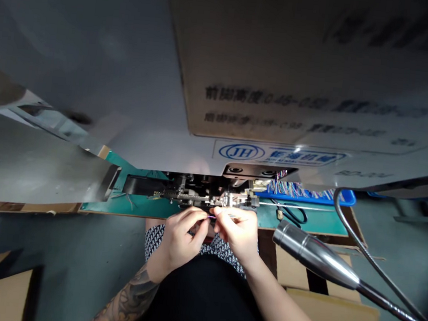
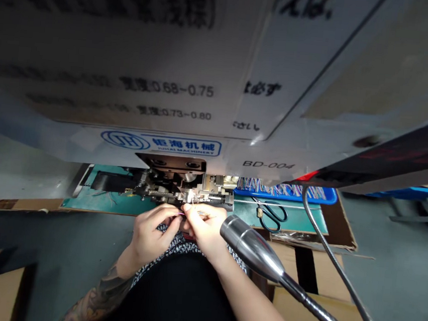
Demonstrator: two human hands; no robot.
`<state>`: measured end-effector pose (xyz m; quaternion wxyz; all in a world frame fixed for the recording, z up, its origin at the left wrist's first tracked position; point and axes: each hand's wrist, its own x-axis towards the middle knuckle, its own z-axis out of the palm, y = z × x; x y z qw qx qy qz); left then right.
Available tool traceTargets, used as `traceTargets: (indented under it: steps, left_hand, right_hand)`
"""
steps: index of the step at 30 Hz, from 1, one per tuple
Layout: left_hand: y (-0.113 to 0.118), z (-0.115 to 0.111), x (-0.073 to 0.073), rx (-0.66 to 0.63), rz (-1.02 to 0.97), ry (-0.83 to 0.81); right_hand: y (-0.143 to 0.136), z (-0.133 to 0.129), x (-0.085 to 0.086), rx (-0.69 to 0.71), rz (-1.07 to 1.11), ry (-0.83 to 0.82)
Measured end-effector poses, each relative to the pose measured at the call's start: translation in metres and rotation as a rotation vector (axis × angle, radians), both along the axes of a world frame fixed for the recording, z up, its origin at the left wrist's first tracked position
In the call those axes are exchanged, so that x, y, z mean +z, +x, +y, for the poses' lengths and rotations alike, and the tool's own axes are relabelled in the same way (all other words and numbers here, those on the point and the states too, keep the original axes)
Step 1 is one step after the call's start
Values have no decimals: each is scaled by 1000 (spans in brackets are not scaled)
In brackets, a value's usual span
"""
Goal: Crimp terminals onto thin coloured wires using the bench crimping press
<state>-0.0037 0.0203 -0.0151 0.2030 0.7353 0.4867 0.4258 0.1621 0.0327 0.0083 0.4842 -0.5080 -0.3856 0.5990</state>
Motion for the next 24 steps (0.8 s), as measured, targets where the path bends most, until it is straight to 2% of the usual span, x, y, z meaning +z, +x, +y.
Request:
traceTargets:
  steps: [7,9,12,17,24]
  left_hand:
    - [-8,2,8,-170,-265,-466]
    - [-7,3,8,-193,-341,-526]
    - [-1,1,8,-136,-338,-483]
    - [12,-4,5,11,-242,-277]
    - [19,-7,2,83,-149,-166]
  right_hand:
    - [10,-5,-3,40,95,-45]
    - [9,-6,-4,13,99,-31]
    - [3,-7,-4,-67,81,-1]
    - [-6,-6,-4,-212,19,37]
    - [-8,-1,-2,-176,11,-27]
